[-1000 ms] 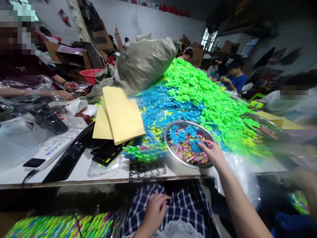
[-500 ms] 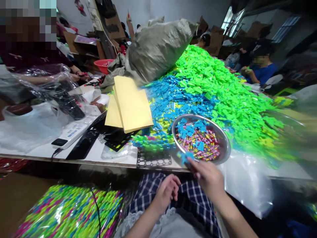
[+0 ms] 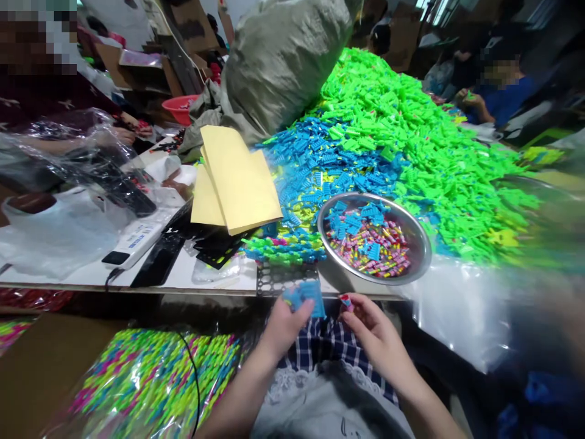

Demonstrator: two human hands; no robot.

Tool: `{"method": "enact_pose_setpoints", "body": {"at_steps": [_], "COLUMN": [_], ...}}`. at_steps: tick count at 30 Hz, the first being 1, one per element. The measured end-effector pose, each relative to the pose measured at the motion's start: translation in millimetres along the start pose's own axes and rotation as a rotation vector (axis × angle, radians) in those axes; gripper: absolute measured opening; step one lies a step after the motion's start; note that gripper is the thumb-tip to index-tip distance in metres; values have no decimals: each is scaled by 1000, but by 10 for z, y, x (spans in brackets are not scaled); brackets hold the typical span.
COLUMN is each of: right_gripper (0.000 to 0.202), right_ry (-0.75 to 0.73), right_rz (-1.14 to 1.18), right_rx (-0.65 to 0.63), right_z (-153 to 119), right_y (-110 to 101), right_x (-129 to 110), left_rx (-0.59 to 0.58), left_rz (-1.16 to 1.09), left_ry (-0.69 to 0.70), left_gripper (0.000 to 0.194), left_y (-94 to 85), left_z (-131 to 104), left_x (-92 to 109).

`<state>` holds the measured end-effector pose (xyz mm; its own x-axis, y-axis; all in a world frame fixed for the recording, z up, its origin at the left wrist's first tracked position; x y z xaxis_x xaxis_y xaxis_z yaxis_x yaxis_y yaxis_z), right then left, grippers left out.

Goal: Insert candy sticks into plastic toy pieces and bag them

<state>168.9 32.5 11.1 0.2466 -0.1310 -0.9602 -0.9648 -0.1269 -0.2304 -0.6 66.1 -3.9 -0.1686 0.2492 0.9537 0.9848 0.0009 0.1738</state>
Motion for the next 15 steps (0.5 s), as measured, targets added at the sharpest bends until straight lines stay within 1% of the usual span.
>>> {"method": "enact_pose_setpoints", "body": {"at_steps": [3, 5, 7, 11, 13, 15], "right_gripper": [38, 32, 28, 27, 27, 27], "right_ry": [48, 81, 106, 121, 137, 153], "right_rz": [76, 63, 33, 14, 29, 51], "right_rx": [28, 27, -8, -70, -121, -186], "right_z": [44, 62, 74, 85, 76, 58], "right_y": [-44, -80, -98, -96, -53, 10], "right_x": [-62, -104, -136, -140, -110, -83], "left_rx": [-8, -4, -19, -123, -175, -198], "left_rz": [27, 21, -1, -49, -79, -97], "left_ry": [23, 10, -5, -26, -48, -73], "left_gripper": [24, 26, 26, 24, 23, 23], "left_y": [8, 11, 21, 91, 127, 140], "left_z": [-10, -13, -20, -55, -74, -84], "left_x": [21, 10, 2, 11, 9, -6]}}
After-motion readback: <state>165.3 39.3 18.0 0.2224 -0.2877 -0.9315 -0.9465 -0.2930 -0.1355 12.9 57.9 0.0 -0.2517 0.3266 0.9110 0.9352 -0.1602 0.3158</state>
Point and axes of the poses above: each hand's wrist, its own z-axis towards the middle knuckle, its own y-axis out of the palm, x = y × z, the point moved 6 cm from there along z, towards the middle knuckle, and after that the axes turned 11 degrees about -z, right-handed, at the moved point
